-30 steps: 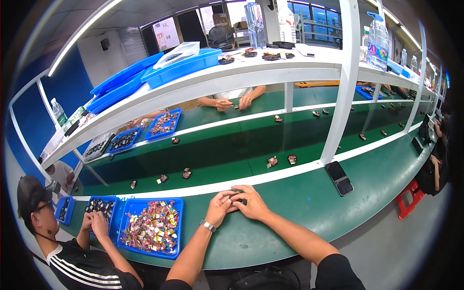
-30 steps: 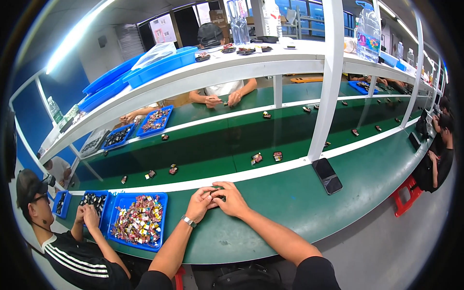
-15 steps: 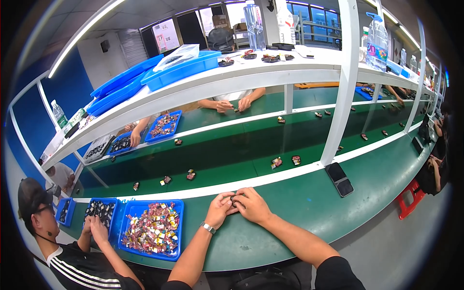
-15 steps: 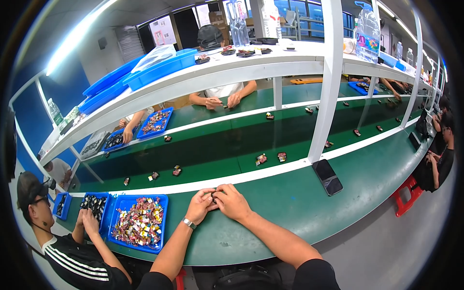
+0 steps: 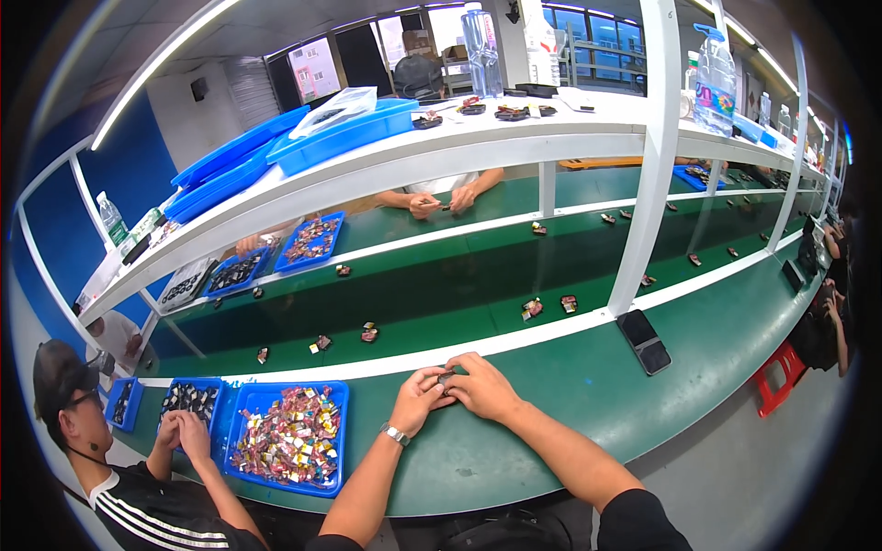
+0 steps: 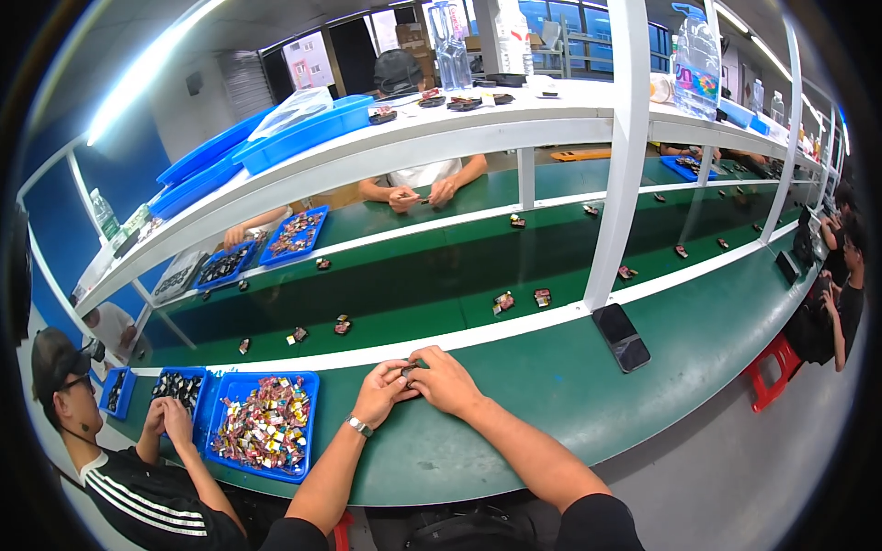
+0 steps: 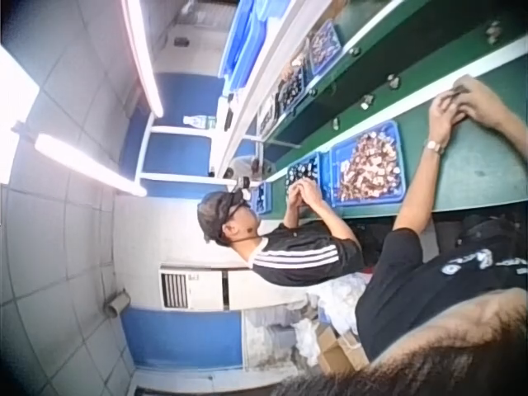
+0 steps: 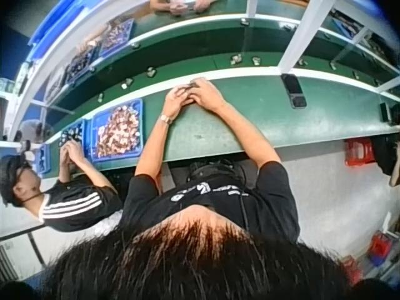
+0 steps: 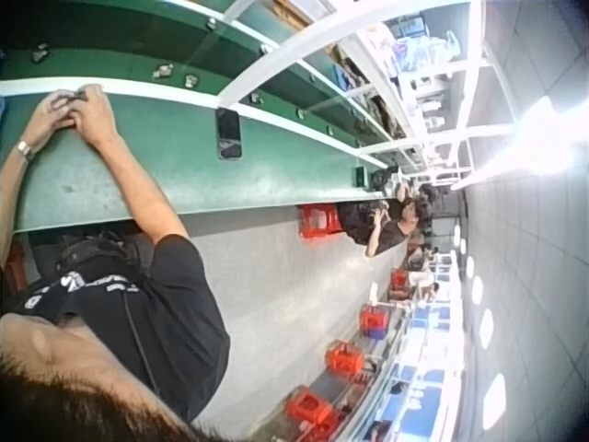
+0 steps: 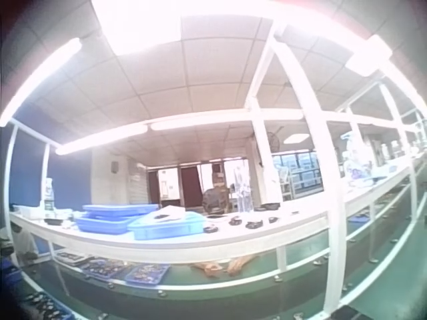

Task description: Assembling small electronic components on a production line workbench.

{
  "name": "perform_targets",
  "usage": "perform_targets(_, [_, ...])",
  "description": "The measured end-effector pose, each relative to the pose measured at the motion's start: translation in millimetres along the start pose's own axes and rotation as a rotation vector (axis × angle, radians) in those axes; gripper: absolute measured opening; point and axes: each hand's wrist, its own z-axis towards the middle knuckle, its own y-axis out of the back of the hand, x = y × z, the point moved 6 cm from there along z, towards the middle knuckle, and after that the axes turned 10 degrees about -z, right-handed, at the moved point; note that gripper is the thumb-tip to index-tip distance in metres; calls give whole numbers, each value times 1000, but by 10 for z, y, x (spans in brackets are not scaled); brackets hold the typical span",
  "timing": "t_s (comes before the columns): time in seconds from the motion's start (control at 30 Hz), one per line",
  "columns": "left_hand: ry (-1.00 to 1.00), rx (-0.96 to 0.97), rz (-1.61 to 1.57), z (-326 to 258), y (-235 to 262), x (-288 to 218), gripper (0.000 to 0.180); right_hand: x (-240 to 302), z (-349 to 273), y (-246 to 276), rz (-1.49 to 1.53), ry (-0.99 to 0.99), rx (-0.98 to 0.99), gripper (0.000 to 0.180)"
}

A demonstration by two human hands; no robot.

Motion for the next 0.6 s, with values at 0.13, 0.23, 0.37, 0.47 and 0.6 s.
perform_targets(0.13, [-5, -22, 17, -3, 28, -7, 25, -29, -20, -12, 185, -61, 25, 10])
perform_targets(0.23, [-15, -8, -5, -24, 35, -19, 26, -49, -37, -40, 201, -111, 28, 8])
perform_targets(0.37, [6, 9, -52, -21, 20, -20, 27, -46, -54, -23, 165, -178, -56, 9])
perform_targets(0.47, [15, 17, -52, -5, 22, 5, 28, -71, -77, -62, 170, -239, -53, 9])
perform_targets(0.6, [7, 14, -39, -19, 33, -7, 28, -49, -78, -102, 159, -218, -63, 10])
